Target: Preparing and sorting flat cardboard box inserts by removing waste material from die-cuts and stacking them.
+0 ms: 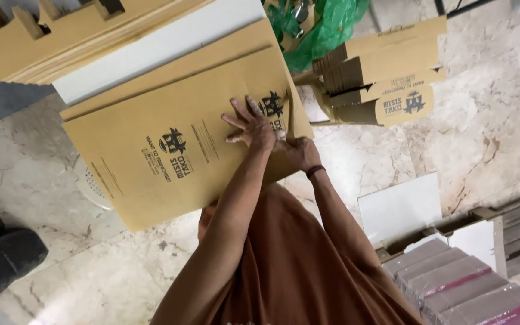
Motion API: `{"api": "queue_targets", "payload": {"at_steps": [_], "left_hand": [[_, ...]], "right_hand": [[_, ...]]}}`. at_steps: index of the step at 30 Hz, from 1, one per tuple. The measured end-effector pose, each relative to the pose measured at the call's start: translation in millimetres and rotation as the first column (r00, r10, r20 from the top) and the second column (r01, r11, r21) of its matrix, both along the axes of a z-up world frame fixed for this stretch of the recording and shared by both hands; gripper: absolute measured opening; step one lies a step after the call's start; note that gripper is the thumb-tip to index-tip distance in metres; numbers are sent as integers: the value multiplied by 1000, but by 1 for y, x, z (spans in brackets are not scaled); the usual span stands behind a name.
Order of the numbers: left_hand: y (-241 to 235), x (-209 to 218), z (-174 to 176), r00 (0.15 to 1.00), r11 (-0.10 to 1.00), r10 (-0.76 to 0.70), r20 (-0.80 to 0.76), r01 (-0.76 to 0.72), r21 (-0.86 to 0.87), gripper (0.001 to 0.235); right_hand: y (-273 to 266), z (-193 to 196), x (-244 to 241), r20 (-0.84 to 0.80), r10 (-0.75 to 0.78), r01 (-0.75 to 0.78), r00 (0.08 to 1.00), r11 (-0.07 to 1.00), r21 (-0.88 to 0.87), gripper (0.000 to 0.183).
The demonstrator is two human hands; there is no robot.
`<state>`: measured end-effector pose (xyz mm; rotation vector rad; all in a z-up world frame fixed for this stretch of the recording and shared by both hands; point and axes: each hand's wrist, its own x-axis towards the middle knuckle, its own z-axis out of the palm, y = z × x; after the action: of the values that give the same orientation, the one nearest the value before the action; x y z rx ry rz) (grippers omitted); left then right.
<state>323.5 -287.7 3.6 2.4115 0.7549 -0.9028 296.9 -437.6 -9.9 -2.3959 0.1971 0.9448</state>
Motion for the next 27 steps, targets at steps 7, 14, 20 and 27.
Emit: {"api": "queue_targets", "payload": {"at_steps": [7, 14, 20, 27], "left_hand": [[11, 7, -37, 996, 999, 39, -83, -41, -18, 133], [18, 6, 1, 987, 997, -80, -136, 77, -32, 108], [20, 0, 12, 979, 993, -121, -166, 119, -21, 95], [16, -2, 10, 940, 933, -322, -112, 335, 129, 95]], "right_hand": [[8, 48, 39, -200, 40, -29, 979, 998, 59, 74], [25, 17, 23, -104, 162, -171, 981, 981, -88, 51], [7, -7, 33, -94, 170, -170, 981, 985, 7, 51], [34, 39, 135, -522, -117, 262, 845, 941, 213, 55]]}}
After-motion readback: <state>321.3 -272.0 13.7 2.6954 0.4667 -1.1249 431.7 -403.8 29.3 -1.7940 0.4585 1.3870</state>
